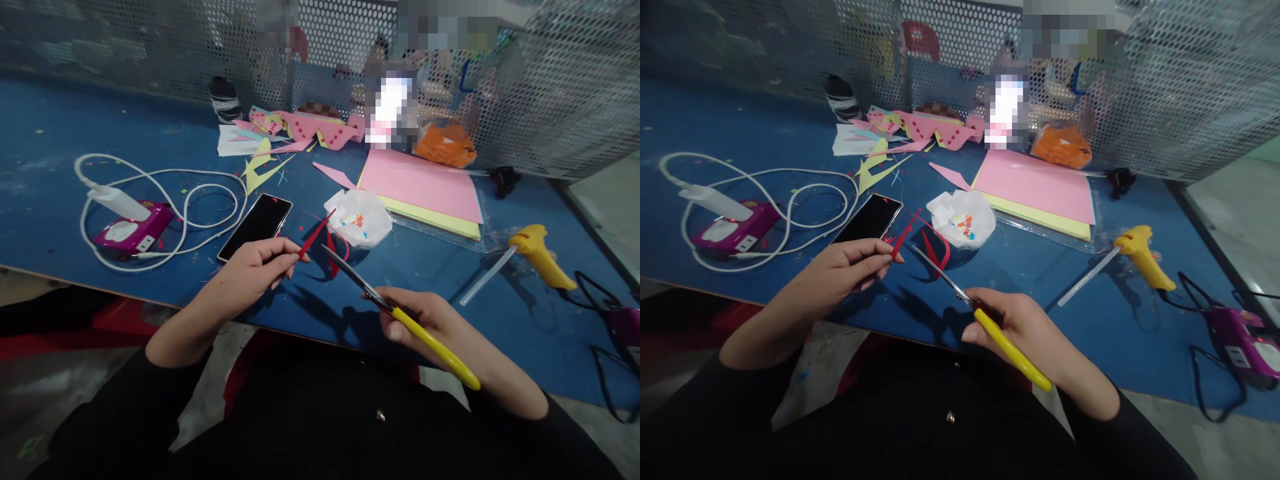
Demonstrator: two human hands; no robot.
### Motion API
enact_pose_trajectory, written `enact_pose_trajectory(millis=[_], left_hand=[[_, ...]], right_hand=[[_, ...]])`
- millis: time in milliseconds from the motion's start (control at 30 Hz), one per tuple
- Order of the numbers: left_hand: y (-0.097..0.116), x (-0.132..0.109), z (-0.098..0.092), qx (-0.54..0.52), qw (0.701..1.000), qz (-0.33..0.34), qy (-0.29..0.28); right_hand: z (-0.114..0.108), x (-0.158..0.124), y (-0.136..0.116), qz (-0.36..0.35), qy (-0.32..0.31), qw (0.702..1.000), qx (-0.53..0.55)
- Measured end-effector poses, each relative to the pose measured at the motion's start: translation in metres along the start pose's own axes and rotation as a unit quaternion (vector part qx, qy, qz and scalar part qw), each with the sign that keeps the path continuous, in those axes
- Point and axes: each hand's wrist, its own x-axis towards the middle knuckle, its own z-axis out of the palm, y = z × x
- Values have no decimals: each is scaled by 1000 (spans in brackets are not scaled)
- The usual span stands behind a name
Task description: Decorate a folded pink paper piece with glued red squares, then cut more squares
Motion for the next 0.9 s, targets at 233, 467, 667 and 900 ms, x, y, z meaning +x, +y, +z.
enact_pose_trajectory(millis=[233,467,667,900], left_hand=[[8,-6,5,52,997,-11,50],[10,-9,14,0,989,-24,145],[6,-8,20,-13,989,-12,147],[0,-7,23,-12,990,3,138]], right_hand=[[3,0,-2,9,8,1000,-6],[6,-6,-3,22,12,1000,-13],[7,-5,-4,19,9,1000,-9],[9,2,-6,-5,7,1000,7]])
